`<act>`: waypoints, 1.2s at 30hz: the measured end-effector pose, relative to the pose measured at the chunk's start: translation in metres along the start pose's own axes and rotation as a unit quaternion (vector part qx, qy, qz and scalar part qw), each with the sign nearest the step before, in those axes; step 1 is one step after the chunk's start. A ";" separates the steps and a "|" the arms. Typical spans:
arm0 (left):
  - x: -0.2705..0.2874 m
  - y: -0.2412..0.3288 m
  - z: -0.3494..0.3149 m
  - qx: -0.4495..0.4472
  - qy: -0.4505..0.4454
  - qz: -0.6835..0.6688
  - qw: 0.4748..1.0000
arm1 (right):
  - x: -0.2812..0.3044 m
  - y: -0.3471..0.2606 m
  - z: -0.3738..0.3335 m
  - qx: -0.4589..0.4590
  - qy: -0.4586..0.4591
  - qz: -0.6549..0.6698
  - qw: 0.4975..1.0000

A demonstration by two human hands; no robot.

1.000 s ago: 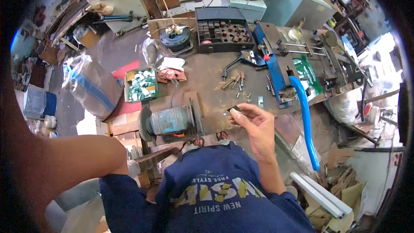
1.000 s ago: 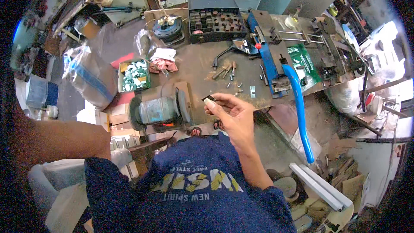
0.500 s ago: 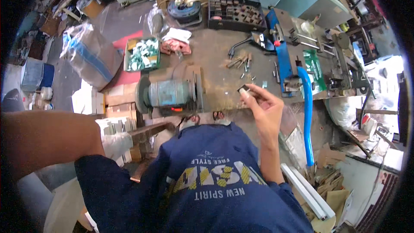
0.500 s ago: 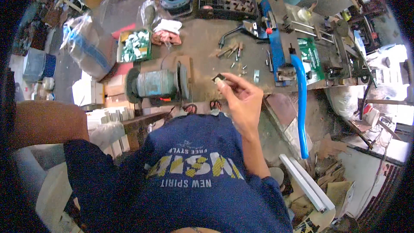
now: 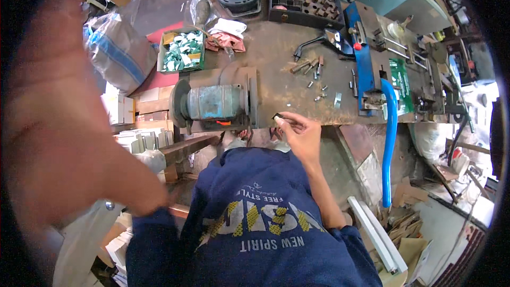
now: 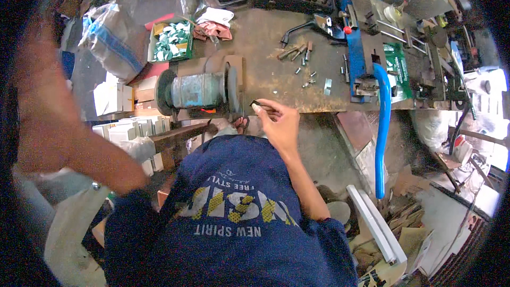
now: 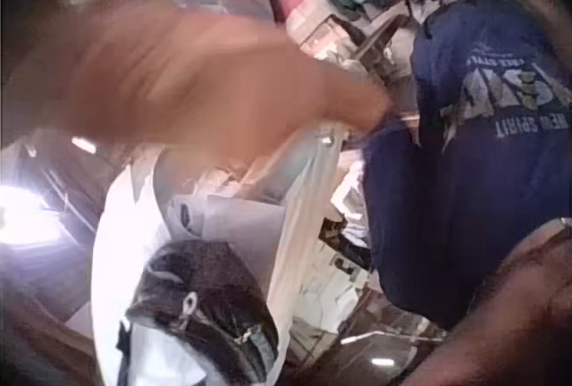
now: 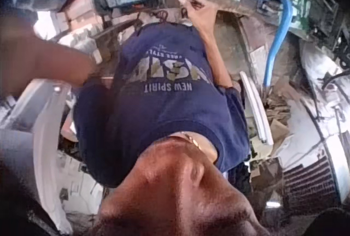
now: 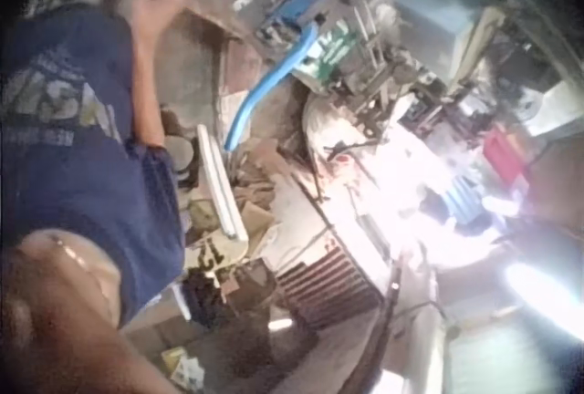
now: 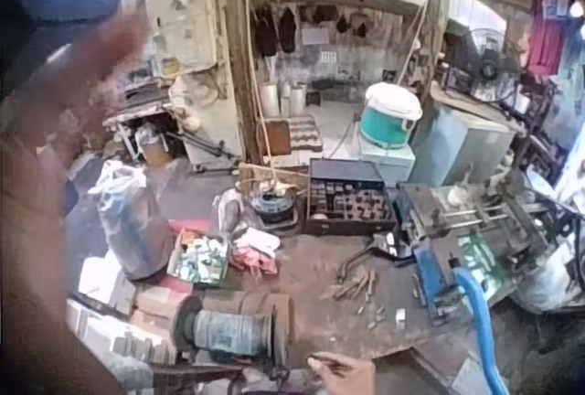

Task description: The person cuts a metal strip with a manual shear, smooths its edges on a bench grinder, and secures components to a white fixture housing using a hammer and a brush.

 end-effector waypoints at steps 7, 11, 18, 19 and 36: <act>0.000 -0.093 -0.048 0.131 0.020 0.013 0.991 | -0.012 0.030 0.001 -0.024 0.015 -0.017 0.999; 0.034 -0.096 -0.104 0.149 0.002 0.204 0.968 | -0.016 0.028 0.001 0.007 -0.005 -0.076 0.997; 0.192 -0.088 -0.375 0.471 0.080 0.421 0.771 | -0.029 -0.007 -0.007 0.138 0.032 -0.187 0.972; 0.215 -0.084 -0.417 0.521 0.131 0.402 0.742 | -0.029 -0.007 -0.007 0.148 0.037 -0.196 0.969; 0.257 -0.055 -0.555 0.670 0.291 0.304 0.611 | -0.047 -0.001 -0.010 0.186 0.058 -0.231 0.953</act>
Point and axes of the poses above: each hand's wrist, its own z-axis towards the middle knuckle, its own x-axis out of the back of the hand, y = z × x, the point moved 5 cm from there along z, towards the middle knuckle, and after that the axes turned 5 degrees about -z, right-handed, at the moved point
